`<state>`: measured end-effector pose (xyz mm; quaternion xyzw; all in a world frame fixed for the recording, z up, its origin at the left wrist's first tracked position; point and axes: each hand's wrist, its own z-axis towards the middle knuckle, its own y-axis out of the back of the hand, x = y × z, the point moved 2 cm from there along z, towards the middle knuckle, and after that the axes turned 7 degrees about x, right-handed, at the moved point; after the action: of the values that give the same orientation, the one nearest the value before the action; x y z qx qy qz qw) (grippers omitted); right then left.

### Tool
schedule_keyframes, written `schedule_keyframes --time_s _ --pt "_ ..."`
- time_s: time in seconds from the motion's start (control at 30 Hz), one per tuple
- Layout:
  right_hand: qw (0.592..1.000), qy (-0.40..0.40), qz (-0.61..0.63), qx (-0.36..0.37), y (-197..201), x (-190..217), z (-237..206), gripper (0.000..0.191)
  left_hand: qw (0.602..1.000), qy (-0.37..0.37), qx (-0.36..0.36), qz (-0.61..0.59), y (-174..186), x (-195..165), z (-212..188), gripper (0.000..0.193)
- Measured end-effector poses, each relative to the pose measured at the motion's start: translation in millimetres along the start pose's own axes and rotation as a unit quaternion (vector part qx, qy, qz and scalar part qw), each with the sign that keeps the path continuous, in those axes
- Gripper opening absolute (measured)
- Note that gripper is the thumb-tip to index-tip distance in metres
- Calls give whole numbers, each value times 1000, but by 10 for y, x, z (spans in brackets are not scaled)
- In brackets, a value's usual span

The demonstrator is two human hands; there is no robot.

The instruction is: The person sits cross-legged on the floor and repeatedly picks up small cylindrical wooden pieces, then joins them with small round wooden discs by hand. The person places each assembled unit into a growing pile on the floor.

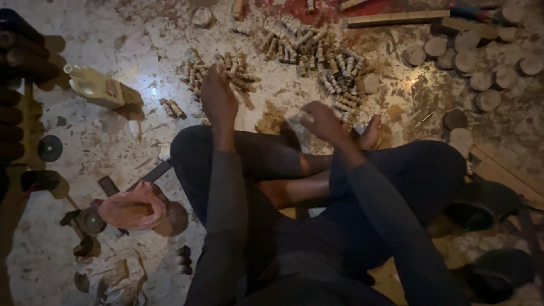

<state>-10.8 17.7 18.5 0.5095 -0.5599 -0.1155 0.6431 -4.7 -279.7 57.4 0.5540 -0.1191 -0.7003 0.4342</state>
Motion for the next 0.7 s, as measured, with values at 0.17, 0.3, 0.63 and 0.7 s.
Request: schedule_keyframes --time_s 0.17,0.3,0.63,0.7 --pt "972 21 -170 -163 360 -67 109 42 985 -170 -1 -21 -249 -264 -243 41" --pt "979 -80 -138 -128 469 -57 210 41 962 -66 211 -158 -512 -473 -578 26" --pt "960 -45 -222 -166 382 -56 272 44 955 -47 253 -145 -562 -608 -588 18" --pt "963 -60 -205 -162 385 -62 268 37 961 -76 213 -159 -543 -594 -589 20"
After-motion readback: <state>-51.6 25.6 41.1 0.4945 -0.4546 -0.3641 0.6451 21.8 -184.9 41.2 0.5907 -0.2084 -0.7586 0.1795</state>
